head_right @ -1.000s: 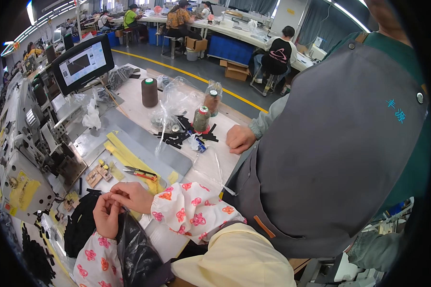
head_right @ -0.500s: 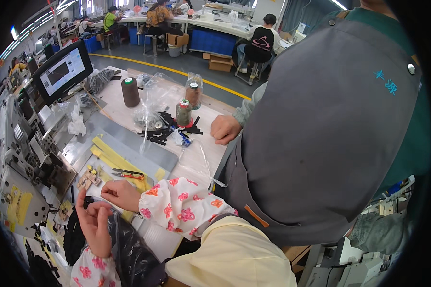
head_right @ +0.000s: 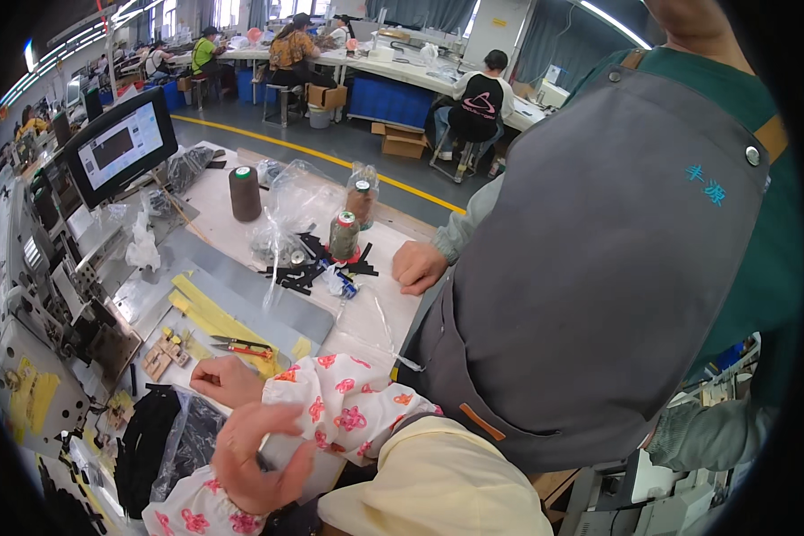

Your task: The person joins small black leather pieces using an industrial sewing machine, then examines the result.

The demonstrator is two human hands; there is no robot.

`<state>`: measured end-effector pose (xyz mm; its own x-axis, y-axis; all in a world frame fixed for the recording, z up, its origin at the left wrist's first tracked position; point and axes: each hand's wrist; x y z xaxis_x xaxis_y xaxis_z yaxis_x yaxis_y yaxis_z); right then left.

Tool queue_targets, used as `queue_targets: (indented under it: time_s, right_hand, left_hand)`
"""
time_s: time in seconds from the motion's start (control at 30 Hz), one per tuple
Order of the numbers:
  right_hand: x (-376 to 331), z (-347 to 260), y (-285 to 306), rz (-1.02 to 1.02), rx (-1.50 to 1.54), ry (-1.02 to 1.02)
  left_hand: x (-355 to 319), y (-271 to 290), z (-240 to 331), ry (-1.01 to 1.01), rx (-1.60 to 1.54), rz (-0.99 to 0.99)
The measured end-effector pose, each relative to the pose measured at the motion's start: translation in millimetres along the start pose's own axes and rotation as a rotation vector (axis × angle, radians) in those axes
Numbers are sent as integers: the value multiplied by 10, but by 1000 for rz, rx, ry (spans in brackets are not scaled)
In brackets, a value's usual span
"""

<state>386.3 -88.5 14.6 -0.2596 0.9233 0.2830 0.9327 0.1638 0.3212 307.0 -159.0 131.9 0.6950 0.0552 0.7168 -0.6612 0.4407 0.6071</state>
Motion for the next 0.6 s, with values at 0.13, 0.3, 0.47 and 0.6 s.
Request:
queue_targets:
  time_s: [0.13,0.3,0.47,0.6]
  right_hand:
    - [126,-140,-157,-46,103,15]
    - [8,59,90,16,43,-56]
    - [99,-10,-87,21,163,-111]
    - [24,34,17,22,78,-94]
  left_hand:
    - [-47,190,254,284,-102,-111]
    - [-31,101,184,237,-25,-53]
    - [-87,230,99,179,-144,366]
    - [-96,479,172,208,-328,210]
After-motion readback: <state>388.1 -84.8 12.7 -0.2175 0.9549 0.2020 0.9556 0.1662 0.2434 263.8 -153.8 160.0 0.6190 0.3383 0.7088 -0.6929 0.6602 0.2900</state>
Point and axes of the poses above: each hand's wrist, its own x-axis towards the middle knuckle, its own y-axis out of the back of the hand, z = x × y, and after that the axes turned 14 degrees about -z, right-handed
